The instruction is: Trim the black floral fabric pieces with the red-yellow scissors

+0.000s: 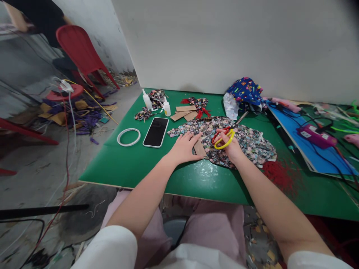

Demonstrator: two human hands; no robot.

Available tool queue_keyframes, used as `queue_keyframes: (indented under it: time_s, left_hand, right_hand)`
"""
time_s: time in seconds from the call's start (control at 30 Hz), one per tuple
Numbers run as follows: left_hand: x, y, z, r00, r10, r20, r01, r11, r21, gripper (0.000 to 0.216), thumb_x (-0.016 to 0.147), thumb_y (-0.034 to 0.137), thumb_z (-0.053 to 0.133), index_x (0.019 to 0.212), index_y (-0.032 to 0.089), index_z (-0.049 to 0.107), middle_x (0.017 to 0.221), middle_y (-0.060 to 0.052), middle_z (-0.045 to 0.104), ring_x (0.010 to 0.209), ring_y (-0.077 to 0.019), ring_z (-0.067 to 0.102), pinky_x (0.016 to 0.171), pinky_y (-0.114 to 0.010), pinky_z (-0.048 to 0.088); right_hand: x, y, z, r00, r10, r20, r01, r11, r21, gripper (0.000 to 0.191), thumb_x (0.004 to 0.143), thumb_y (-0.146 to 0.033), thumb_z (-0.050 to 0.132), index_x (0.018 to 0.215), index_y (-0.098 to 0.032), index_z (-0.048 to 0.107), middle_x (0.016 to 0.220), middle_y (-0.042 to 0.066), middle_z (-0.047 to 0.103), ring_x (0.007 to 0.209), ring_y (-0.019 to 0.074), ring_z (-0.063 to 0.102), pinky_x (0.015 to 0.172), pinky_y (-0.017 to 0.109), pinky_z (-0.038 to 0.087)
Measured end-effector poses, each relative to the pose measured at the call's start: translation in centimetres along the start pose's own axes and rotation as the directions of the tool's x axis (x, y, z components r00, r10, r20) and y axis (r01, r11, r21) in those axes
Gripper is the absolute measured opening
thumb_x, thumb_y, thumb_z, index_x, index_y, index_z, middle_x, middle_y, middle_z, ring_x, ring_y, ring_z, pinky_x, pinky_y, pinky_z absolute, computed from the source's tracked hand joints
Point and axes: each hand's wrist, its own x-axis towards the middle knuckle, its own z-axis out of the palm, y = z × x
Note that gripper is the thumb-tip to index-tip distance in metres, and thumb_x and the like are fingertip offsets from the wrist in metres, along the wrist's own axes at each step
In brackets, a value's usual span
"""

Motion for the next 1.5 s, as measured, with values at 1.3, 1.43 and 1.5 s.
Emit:
queue_keyframes:
  time_s: [1.3,1.43,1.5]
  left_hand:
    - [-3.5,2.4,-0.2,0.980,0.197,0.009,-0.197,0.980,-0.018,0.031,0.092,0.031,0.044,0.112,0.015,0.061,0.116,-0.010,0.063,0.115,-0.0228,0.055,0.102,-0.035,0.043]
    - [-3.4,2.5,0.2,0.977,0.214,-0.009,-0.214,0.976,-0.049,0.030,0.091,0.025,0.045,0.116,0.014,0.058,0.122,-0.012,0.058,0.118,-0.0237,0.052,0.104,-0.037,0.042]
    - [-3.3,2.3,0.4,0.976,0.217,-0.003,-0.216,0.974,-0.066,0.029,0.091,0.023,0.045,0.116,0.014,0.058,0.121,-0.011,0.058,0.117,-0.0236,0.052,0.103,-0.037,0.043]
  right_hand:
    - [-5.8,-3.2,-3.6,0.881,0.461,0.101,-0.425,0.869,-0.254,0.044,0.065,-0.060,0.066,0.083,-0.019,0.065,0.047,-0.005,0.046,0.040,0.0092,0.040,0.038,0.025,0.034]
    - [-11.1,-3.5,-3.2,0.740,0.646,0.189,-0.593,0.759,-0.269,0.052,0.065,-0.061,0.068,0.090,-0.016,0.062,0.055,-0.006,0.048,0.045,0.0056,0.043,0.044,0.020,0.037]
    - [-13.2,-3.7,-2.6,0.643,0.728,0.237,-0.674,0.685,-0.277,0.056,0.071,-0.066,0.059,0.094,-0.015,0.061,0.054,-0.005,0.049,0.044,0.0058,0.044,0.044,0.020,0.036]
